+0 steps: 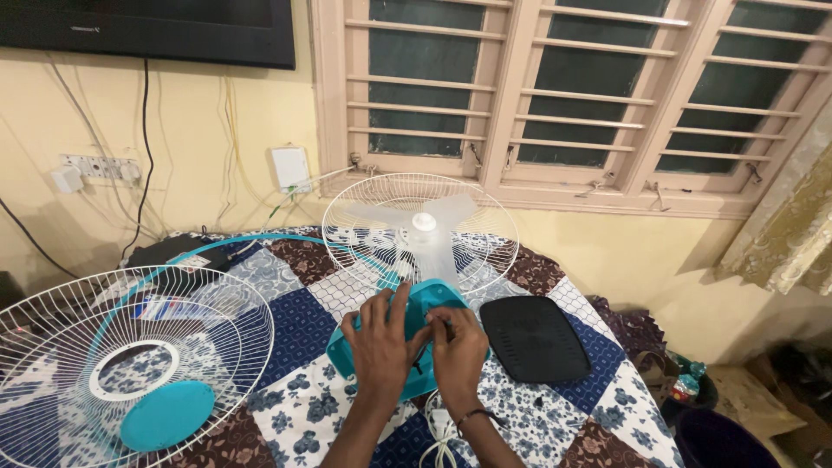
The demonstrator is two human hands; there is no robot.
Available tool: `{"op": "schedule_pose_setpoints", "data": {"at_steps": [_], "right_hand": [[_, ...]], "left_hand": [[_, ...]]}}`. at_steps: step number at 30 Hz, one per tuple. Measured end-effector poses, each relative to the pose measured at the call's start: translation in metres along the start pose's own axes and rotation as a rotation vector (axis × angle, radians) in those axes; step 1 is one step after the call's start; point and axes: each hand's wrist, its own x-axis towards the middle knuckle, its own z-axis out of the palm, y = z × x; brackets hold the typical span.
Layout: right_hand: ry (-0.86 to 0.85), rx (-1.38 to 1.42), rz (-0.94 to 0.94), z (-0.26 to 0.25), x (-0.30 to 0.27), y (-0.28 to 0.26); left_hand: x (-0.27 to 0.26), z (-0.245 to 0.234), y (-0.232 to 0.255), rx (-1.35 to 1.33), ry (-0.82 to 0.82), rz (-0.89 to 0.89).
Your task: The person disassembles a teal fan base, removes the internal switch, and uses a screwdriver to adjust the switch terminals. The fan blade and cage are set aside on the bed during the repair.
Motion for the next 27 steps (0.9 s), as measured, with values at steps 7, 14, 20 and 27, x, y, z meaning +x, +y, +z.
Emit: {"op": "schedule_pose_setpoints", "data": {"at_steps": [7,14,20,27], "right_hand": [[0.017,-0.289,-0.185,0.006,-0.008,0.003],[0.048,-0.361,-0.274,0.007,-0.010,0.009],[0.042,-0.279,-0.120,0.012,-0.011,0.008],[0.057,-0.334,-0.282,0.008,-0.012,0.006]], "left_hand": [[0.001,-0.003,-0.002,0.008,-0.010,0.009],[0.001,-0.004,0.001,-0.004,0.013,0.013],[0.001,-0.003,0.001,0.018,-0.030,0.014],[0.001,0.001,0.001,0.017,-0.042,0.004]]}}
